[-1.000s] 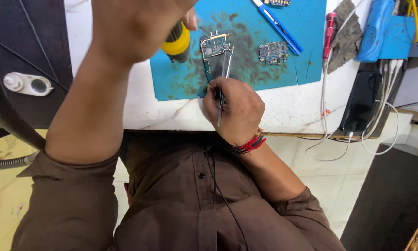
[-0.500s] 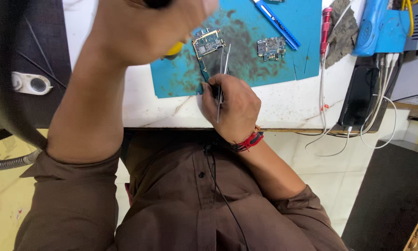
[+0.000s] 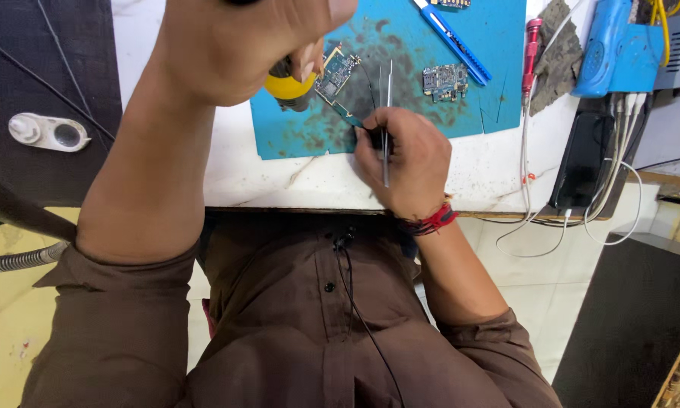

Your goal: The person uses a hot air gun and tweezers to heat and adjust components on a small circuit board. They then use a soldering iron to solder connections on the board.

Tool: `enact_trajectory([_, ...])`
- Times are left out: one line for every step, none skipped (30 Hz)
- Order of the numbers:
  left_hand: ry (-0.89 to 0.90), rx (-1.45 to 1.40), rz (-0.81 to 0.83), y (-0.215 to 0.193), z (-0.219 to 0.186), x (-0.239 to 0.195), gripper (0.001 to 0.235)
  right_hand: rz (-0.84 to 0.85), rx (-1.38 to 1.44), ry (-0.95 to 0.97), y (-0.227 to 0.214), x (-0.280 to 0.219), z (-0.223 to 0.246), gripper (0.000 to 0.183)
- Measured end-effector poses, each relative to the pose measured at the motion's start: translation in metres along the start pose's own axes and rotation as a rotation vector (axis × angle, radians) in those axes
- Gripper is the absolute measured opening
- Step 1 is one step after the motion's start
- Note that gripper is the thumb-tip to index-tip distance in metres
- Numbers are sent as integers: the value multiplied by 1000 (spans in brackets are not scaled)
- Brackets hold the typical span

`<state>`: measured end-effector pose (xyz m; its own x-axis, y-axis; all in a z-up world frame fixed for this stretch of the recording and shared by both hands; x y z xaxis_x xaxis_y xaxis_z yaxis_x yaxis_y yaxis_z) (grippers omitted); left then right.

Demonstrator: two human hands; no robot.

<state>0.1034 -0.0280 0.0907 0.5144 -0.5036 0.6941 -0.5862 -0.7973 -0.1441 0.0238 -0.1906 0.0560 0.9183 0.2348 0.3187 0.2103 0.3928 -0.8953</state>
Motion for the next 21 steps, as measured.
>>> enact_trajectory([37,31,17,1,1,-4,19,-2,4,-5,-2,0,-3,20])
enact_trajectory([21,30,0,0,6,-8,21,1,12,-11,-2,0,-4,19])
enact_trajectory([6,28,-16,-1,10,-13,22,3,21,-18,-2,-1,-4,19])
enact_trajectory([-10,27,-33,-2,13,-16,24,-10,29,-22,-4,-1,-5,17])
enact_trajectory([-25,27,-50,-3,16,-17,25,-22,37,-26,-6,-2,-6,15])
enact_trajectory([-23,38,-64,-5,17,-17,26,-40,42,-29,-8,-2,-7,14])
enact_trajectory([-20,48,-78,-7,17,-17,27,-32,120,28,-7,-3,-14,13])
enact_trajectory([-13,54,-85,-8,17,-15,27,-25,196,91,-6,-5,-21,13])
enact_trajectory([-12,59,-95,-8,16,-14,26,-17,272,154,-3,-8,-30,13])
enact_trajectory([-7,70,-106,-9,14,-13,26,-41,421,231,1,-10,-40,19])
enact_trajectory([-4,79,-118,-10,11,-13,26,-63,569,309,8,-13,-50,24])
enact_trajectory([-4,85,-126,-10,10,-12,26,-84,719,389,15,-16,-60,30])
enact_trajectory([-7,87,-135,-10,8,-11,26,-75,737,402,18,-19,-65,29])
enact_trajectory([-9,94,-144,-10,6,-11,26,-66,756,414,21,-20,-69,27])
enact_trajectory([-3,103,-151,-10,5,-11,26,-56,775,425,24,-22,-73,26])
enact_trajectory([-1,112,-160,-10,4,-11,26,-58,770,368,24,-21,-70,27])
enact_trajectory([0,118,-164,-9,3,-10,26,-59,765,311,23,-20,-67,29])
enact_trajectory([6,121,-173,-10,3,-9,25,-62,757,255,21,-19,-63,30])
enact_trajectory([-3,120,-182,-10,3,-9,25,-57,733,249,22,-19,-62,29])
enact_trajectory([1,124,-188,-11,1,-8,25,-53,707,241,23,-18,-61,28])
enact_trajectory([-12,117,-195,-12,1,-8,25,-50,682,233,24,-17,-59,26])
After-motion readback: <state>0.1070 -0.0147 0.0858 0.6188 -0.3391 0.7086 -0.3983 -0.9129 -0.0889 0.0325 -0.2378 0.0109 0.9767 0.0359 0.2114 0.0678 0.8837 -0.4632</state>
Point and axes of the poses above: each hand's wrist, its own x-axis towards the middle knuckle, its own y-axis out of the palm, z = x × y, the point moved 10 cm from there along x, towards the middle knuckle, and after that the axes turned 11 degrees about -x, right-handed, at the moved point
